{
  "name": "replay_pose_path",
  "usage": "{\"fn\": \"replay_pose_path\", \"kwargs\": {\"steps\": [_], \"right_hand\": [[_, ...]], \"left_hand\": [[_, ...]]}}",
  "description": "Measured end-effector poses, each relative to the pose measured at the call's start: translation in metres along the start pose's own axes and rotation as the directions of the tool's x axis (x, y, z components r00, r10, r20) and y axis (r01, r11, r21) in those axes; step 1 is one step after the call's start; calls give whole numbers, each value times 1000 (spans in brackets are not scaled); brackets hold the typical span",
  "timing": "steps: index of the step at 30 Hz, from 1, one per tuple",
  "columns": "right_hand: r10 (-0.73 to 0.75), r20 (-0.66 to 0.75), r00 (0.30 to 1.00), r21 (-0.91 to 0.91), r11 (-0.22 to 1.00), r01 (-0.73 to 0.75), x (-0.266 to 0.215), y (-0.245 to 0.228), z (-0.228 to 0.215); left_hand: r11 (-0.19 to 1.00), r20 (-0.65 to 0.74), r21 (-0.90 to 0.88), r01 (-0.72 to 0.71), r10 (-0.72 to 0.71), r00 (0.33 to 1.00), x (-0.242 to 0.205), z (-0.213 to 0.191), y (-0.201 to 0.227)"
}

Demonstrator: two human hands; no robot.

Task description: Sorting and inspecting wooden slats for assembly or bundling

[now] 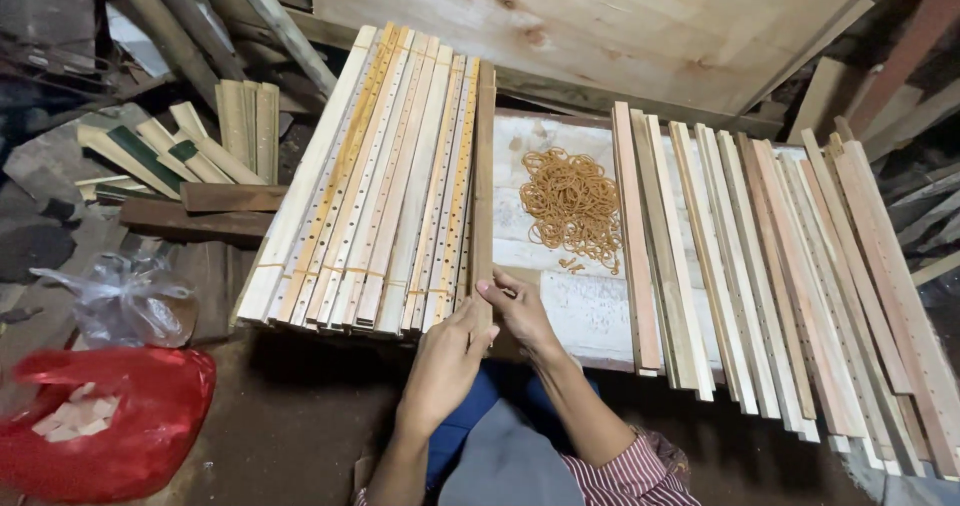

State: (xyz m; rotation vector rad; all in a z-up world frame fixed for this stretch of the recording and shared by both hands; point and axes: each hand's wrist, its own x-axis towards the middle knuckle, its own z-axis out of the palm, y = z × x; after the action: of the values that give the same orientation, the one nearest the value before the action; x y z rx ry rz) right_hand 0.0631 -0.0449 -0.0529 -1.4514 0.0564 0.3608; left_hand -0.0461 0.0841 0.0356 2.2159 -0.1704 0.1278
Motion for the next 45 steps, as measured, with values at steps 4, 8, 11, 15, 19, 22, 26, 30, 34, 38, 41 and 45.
{"fn": "replay_pose_path", "kwargs": {"steps": [4, 8, 11, 15, 19, 22, 26, 30, 34, 38, 41, 45], "right_hand": [[-111, 124, 986, -44, 992, 117, -6, -13, 7], [-106, 89, 990, -165, 979, 120, 2, -18, 21], [-214, 94, 972, -358, 904, 233, 7, -8, 27], [-301, -2, 954, -494, 829, 261, 4, 0, 32], [-265, -72, 962, -476, 856, 200, 1, 5, 35], [-350, -66, 934, -399, 867, 297, 3, 6, 31], [-367, 69, 928, -330, 869, 369, -4, 6, 23], [-276, 207, 939, -215, 923, 318, -14, -9, 16], [-392, 274, 878, -277, 842, 462, -10, -3, 3], [-349, 277, 895, -243, 876, 417, -16, -5, -15], [-316, 295, 902, -189, 906, 379, -19, -6, -36], [-333, 254, 908, -249, 885, 394, -36, -18, -67]], "left_hand": [[982, -69, 183, 35, -23, 997, -2, 5, -13], [937, -180, 304, 171, -120, 976, 6, 2, -13], [916, -191, 341, 212, -153, 969, 8, -2, -21], [923, -172, 343, 176, -123, 977, 11, -2, -32], [919, -127, 363, 153, -114, 985, 16, -7, -29], [916, -126, 377, 138, -97, 987, 20, -4, -24], [870, -195, 459, 182, -101, 976, 20, 6, -20], [848, -322, 484, 217, -58, 945, 21, 18, -28], [820, -381, 505, 269, -67, 922, 26, 24, -10], [813, -388, 523, 258, -43, 921, 34, 39, 3], [809, -392, 554, 198, 44, 919, 41, 57, 9], [911, -268, 407, -70, 192, 944, 50, 95, 9]]}}
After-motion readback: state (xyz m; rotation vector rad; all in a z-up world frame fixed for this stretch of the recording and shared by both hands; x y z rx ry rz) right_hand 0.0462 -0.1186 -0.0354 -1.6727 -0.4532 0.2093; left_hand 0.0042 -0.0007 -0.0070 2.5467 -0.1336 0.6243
